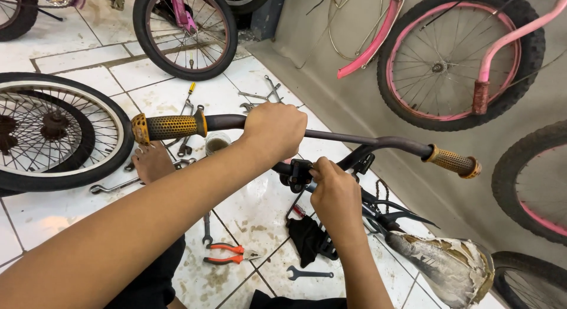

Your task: Securing the stem assembly on a bicycle handlebar by tightening bolts with a tool.

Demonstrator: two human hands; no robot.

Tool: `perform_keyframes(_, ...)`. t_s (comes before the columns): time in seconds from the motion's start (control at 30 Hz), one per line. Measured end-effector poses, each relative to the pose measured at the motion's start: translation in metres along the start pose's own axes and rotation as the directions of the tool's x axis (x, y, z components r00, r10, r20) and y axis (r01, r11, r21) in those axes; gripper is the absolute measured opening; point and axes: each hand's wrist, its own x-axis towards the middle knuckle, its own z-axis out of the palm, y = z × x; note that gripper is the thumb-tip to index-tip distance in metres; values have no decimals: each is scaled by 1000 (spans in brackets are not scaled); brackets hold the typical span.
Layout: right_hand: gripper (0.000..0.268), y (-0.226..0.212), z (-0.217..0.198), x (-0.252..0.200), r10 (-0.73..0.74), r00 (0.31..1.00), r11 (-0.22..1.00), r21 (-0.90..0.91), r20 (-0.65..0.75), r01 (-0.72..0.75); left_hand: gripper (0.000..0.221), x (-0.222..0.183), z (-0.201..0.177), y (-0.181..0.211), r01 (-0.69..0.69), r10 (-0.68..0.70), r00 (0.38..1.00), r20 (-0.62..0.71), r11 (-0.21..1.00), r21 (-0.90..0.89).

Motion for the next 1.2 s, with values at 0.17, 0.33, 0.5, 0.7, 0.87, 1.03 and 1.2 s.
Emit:
perform_keyframes(0.17,10,-3,3,-5,1,1000,1000,-15,7,-1,11,-1,0,2,23,-23,1000,-6,1000,-18)
perform_keyframes(0.33,15,-6,14,-6,59,998,998,10,-29,-59,11,3,6,0,32,-32,999,-2,999,-30)
perform_keyframes(0.5,15,5,18,0,142,990,885,451,-24,-116,13,4,6,-3,38,-38,999,-13,999,-9)
perform_keyframes(0.7,12,-1,8,4,133,991,879,460,17,-126,14,3,9,-3,44,-44,999,-12,999,-25)
perform_keyframes(0.87,9,-6,0,-7,190,980,849,493,52,-190,17,-7,-15,-3,14,-15,1000,-12,997,-79)
perform_keyframes(1.03,38,-11,-19,-26,220,961,918,299,168,-262,51,-15,-44,11,16,-11,1000,18,962,-271)
perform_keyframes(1.2,44,-3,-35,-41,423,844,881,66,329,-468,48,9,-25,37,-129,125,992,-33,924,-359)
